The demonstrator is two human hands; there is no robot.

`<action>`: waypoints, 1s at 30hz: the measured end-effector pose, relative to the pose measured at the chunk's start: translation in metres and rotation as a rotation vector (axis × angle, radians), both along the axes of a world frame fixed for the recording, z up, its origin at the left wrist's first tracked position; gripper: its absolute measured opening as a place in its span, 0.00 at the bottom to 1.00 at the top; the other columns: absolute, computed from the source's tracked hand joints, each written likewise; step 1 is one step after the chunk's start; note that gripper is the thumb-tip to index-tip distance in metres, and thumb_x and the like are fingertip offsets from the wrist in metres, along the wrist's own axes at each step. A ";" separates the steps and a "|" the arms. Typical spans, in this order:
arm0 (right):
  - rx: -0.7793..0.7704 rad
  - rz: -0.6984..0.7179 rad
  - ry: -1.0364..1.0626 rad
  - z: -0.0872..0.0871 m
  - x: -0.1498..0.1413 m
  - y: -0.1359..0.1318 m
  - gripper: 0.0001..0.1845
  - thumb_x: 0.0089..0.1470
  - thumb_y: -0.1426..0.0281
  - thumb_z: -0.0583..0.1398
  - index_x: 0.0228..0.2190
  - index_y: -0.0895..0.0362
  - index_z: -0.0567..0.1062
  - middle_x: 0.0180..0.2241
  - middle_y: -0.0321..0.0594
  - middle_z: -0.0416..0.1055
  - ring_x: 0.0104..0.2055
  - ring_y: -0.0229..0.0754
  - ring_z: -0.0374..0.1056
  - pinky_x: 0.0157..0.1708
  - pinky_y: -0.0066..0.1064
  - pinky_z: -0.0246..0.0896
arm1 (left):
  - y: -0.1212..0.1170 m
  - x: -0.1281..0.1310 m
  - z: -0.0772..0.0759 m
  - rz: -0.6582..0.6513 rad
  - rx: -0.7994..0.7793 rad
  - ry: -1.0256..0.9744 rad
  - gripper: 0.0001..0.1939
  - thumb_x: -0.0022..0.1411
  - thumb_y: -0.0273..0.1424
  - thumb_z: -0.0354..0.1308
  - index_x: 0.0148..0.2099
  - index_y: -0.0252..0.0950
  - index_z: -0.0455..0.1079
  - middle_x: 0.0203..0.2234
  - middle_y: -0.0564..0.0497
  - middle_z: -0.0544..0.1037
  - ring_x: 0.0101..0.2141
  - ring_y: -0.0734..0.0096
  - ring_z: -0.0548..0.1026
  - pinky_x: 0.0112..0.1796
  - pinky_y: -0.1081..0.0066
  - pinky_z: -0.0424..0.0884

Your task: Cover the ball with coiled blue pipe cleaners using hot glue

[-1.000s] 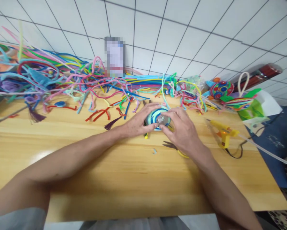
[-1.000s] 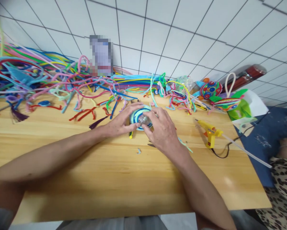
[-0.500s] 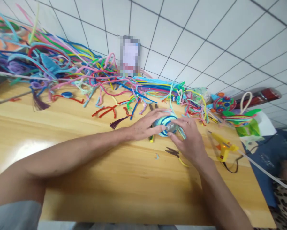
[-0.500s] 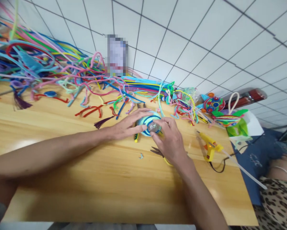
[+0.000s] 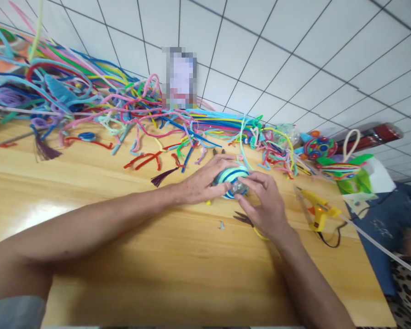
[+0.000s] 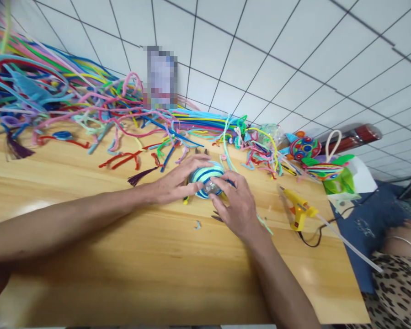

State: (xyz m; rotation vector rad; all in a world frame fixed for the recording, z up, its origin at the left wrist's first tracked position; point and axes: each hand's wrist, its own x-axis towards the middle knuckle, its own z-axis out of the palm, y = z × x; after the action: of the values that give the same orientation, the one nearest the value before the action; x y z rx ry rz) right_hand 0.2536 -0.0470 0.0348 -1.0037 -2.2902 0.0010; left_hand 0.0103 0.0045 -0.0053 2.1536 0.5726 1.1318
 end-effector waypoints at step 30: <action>0.107 0.146 -0.095 0.005 0.011 0.011 0.27 0.63 0.76 0.66 0.61 0.44 0.75 0.54 0.45 0.79 0.64 0.54 0.74 0.58 0.54 0.78 | -0.002 0.003 -0.002 0.095 -0.138 -0.080 0.31 0.69 0.43 0.67 0.69 0.42 0.66 0.64 0.40 0.73 0.66 0.48 0.70 0.69 0.44 0.66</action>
State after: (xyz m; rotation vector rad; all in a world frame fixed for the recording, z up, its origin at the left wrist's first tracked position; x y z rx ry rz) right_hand 0.2643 -0.0360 0.0399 -0.7960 -2.4176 -0.1101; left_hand 0.0133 0.0030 -0.0076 1.9728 0.7025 1.1881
